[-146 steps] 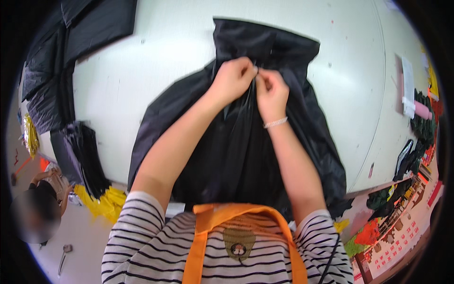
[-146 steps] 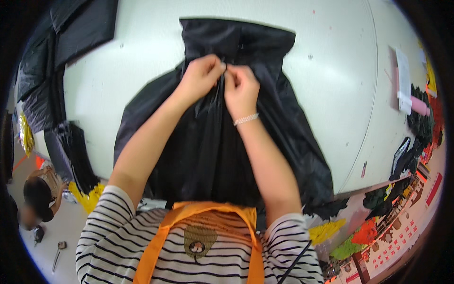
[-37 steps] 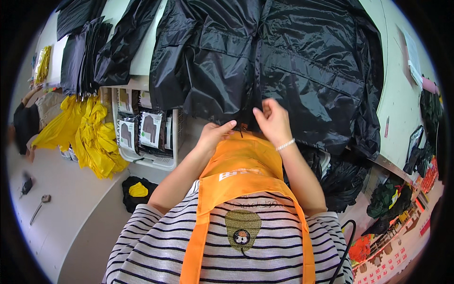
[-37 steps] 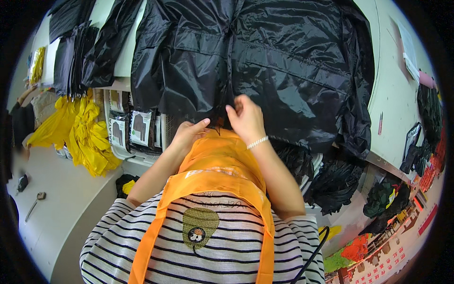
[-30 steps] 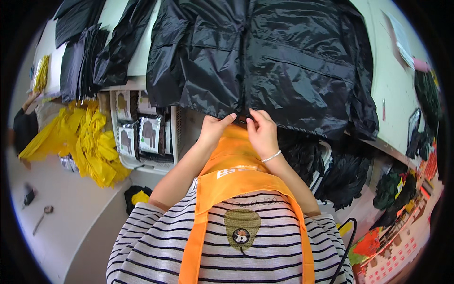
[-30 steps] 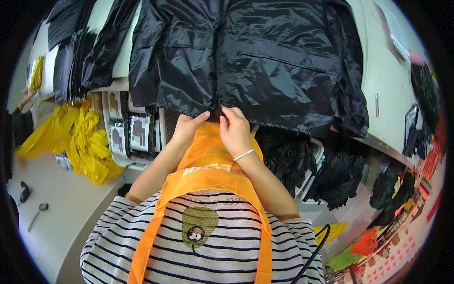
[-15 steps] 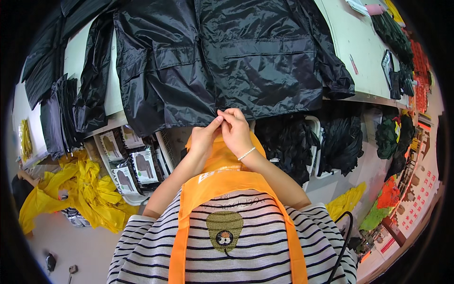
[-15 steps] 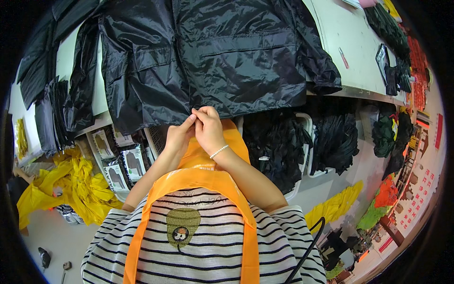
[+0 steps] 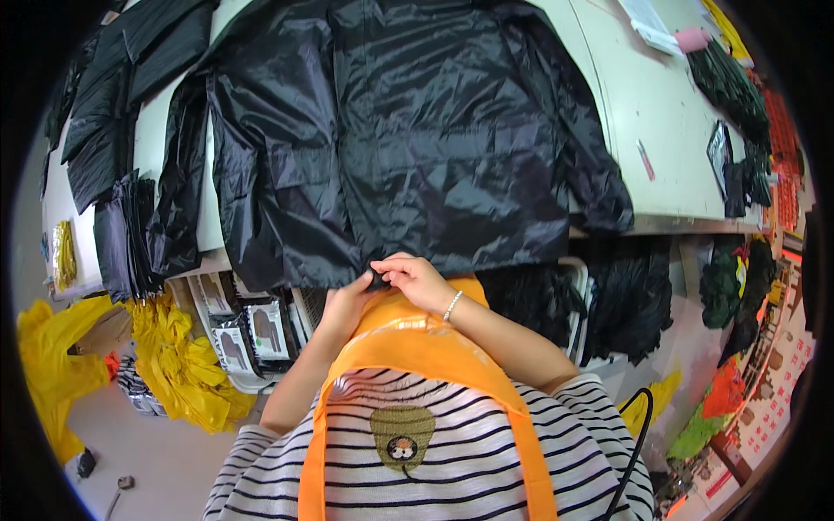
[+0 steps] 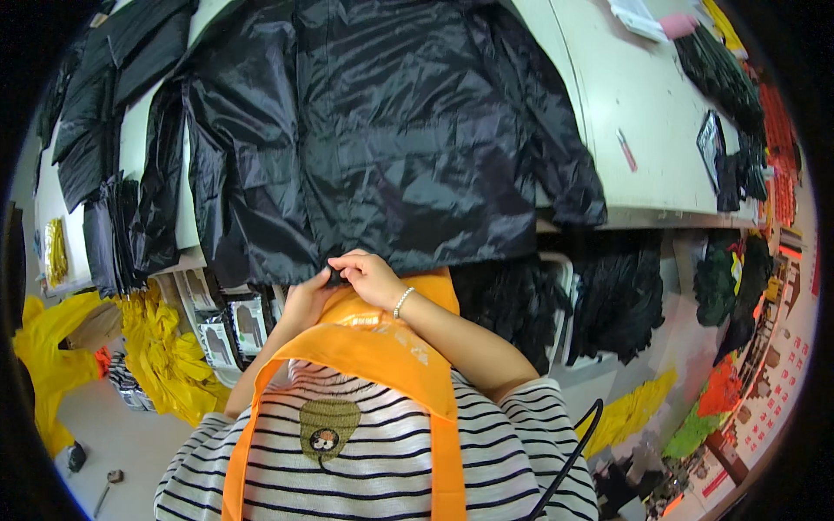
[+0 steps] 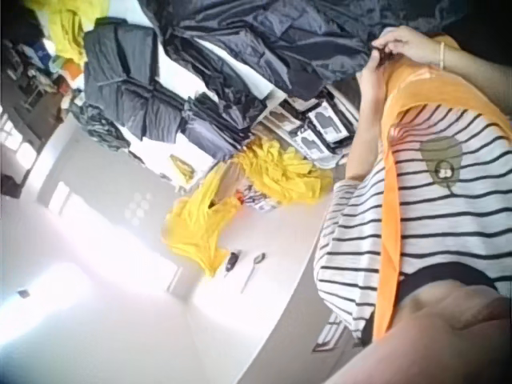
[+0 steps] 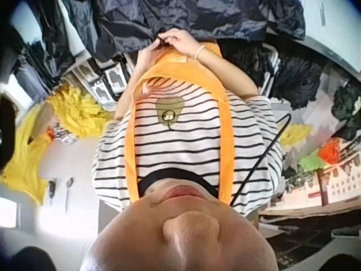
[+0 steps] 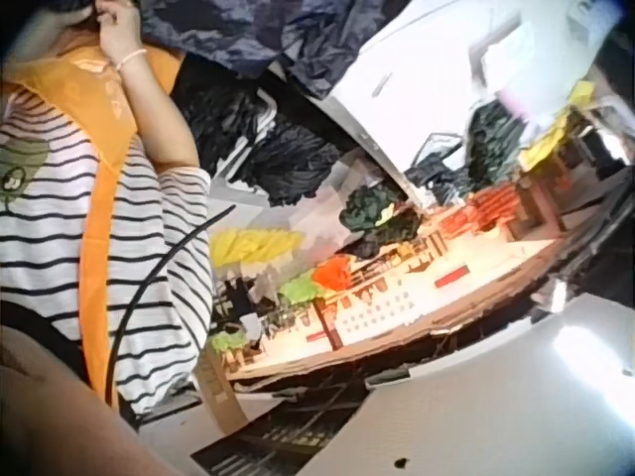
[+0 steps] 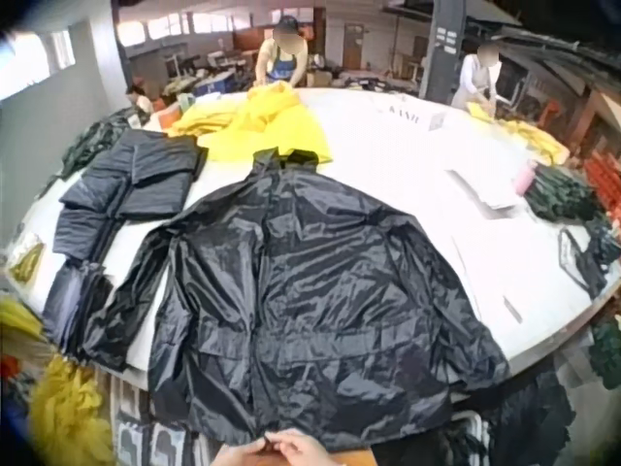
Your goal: The person folds a black jacket on a white table, zips it, and places it into a black plastic bag. They then retrieve a dark blue garment, unfold it, and place it on the table.
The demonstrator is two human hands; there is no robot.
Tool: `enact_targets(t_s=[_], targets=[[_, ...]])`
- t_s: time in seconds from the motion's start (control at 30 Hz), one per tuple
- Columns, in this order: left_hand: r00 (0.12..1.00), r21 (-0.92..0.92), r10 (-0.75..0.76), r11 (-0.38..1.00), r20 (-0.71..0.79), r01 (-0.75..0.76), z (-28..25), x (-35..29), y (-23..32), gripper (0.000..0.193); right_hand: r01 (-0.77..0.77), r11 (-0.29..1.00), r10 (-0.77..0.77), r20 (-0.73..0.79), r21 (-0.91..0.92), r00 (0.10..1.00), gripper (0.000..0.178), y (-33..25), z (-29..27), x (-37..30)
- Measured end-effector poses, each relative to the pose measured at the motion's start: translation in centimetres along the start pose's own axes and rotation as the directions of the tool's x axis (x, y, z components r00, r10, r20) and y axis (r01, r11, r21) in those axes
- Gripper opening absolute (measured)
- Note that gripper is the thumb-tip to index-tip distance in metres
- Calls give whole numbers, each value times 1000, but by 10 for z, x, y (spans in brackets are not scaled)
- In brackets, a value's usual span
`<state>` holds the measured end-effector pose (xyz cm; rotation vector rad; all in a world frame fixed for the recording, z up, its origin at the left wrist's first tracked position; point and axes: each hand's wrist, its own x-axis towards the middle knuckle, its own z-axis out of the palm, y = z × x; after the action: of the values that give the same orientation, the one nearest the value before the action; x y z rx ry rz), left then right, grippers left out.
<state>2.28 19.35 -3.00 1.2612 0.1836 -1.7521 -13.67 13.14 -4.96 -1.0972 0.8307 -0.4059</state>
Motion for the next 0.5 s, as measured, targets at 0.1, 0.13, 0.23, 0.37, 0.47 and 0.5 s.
enact_targets(t_s=[0.1,0.13,0.23,0.37,0.47,0.5], targets=[[949,262,225,951,-220,-165,13,-11,-1,34,182,977,-203,-239,-109,950,23,-46,-72,31],[932,291,258,940,-254,-181,-14,-2,-14,34,252,931,-331,-320,-263,888,18,-78,-112,42],[823,419,269,907,-500,-42,-40,3,-23,30,178,496,-784,-350,-850,512,12,-163,-248,82],[810,773,-219,244,-545,586,6,-19,44,65,-394,534,-564,-663,-748,493,50,-156,-425,132],[947,927,-291,301,-133,223,88,-29,91,61,-221,870,17,-420,-441,907,37,-192,-387,146],[995,931,-91,365,32,4,114,-20,102,55,-14,860,-171,-313,-510,934,42,-204,-332,144]])
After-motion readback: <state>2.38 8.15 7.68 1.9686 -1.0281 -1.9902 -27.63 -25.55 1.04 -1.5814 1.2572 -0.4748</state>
